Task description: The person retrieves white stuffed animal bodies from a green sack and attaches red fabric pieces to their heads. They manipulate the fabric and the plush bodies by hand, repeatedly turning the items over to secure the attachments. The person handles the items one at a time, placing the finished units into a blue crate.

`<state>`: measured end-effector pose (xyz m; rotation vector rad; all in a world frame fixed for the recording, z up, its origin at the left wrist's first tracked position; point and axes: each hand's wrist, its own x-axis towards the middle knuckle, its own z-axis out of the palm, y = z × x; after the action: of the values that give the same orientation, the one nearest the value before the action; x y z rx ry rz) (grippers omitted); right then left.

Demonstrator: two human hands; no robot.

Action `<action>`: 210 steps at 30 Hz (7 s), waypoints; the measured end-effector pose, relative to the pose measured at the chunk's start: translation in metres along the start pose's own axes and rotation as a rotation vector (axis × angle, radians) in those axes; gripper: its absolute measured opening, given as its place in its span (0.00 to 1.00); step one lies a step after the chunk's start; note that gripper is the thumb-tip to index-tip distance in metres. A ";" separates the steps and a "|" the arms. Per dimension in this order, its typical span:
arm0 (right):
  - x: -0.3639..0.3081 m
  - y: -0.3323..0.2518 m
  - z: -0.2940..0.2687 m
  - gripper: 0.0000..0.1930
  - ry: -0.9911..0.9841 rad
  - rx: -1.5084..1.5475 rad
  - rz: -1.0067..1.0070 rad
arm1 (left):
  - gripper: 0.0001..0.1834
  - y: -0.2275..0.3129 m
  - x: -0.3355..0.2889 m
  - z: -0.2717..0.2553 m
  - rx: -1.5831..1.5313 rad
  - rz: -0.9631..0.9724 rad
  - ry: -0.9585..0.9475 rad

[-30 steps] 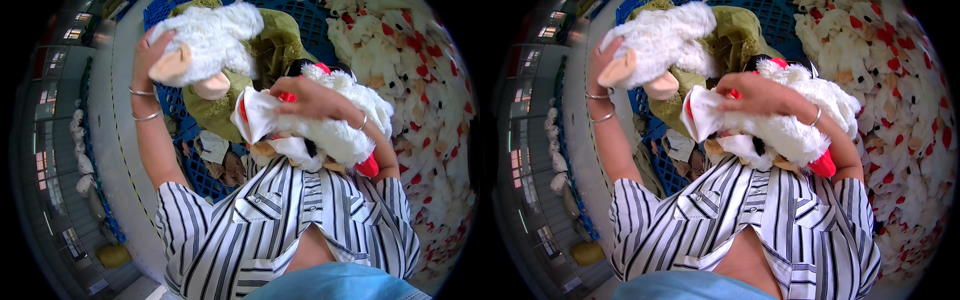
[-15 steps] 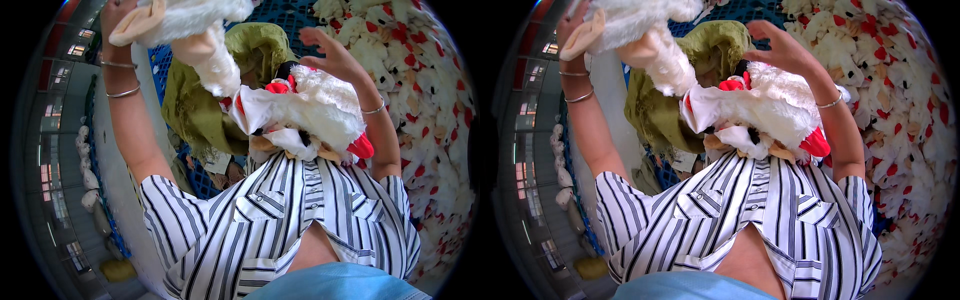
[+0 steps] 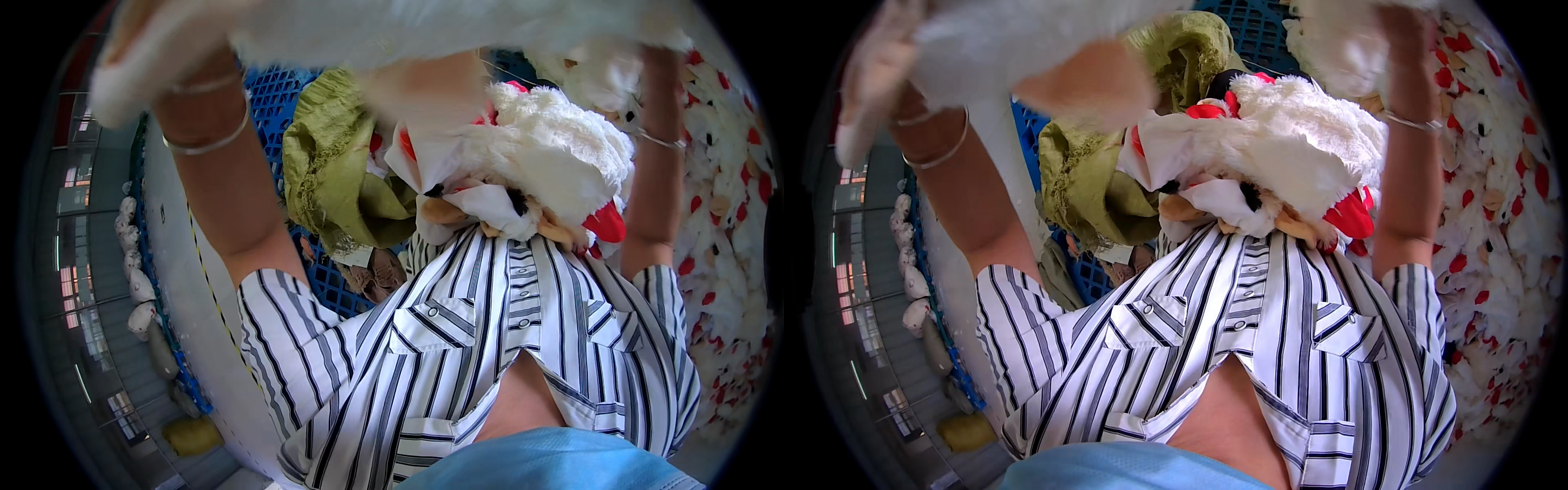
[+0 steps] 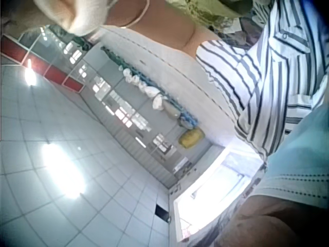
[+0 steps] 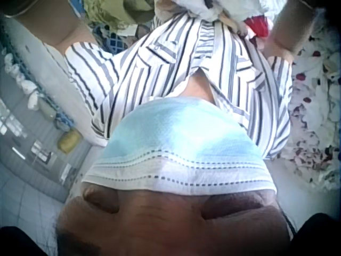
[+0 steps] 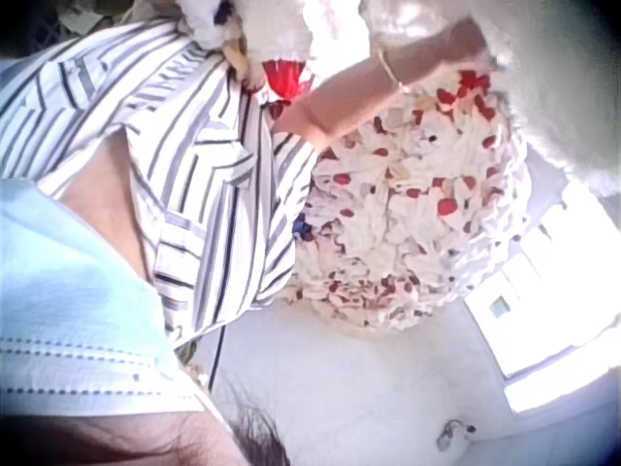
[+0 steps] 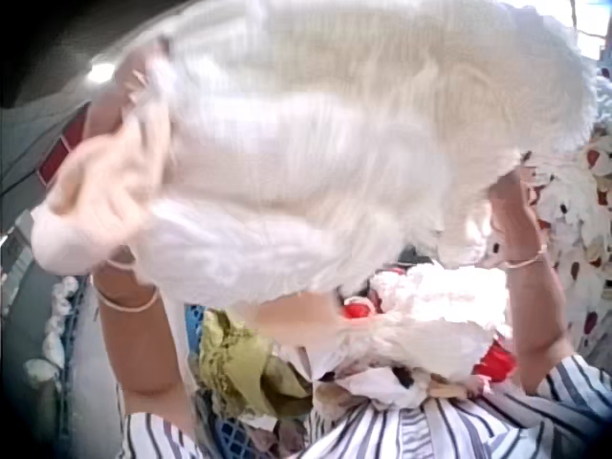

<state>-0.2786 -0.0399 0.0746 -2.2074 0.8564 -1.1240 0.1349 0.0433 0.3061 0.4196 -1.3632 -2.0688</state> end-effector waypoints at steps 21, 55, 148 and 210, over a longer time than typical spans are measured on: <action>-0.099 -0.084 0.162 0.37 -0.807 0.003 -0.189 | 0.26 -0.476 -0.060 -0.275 1.121 -0.644 0.922; -0.062 -0.050 0.118 0.19 -0.539 0.473 0.173 | 0.27 -0.171 -0.070 -0.132 0.805 0.380 1.066; -0.014 -0.002 0.099 0.11 0.282 0.262 0.296 | 0.24 -0.305 0.159 -0.113 0.209 0.101 1.019; -0.013 0.128 0.107 0.23 0.340 1.500 0.332 | 0.15 -0.288 0.143 -0.059 1.033 0.634 0.649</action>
<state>-0.2336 -0.0989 -0.0748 -0.6354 0.2285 -1.2961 -0.0318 -0.0118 0.0309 0.8387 -1.7204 -0.5234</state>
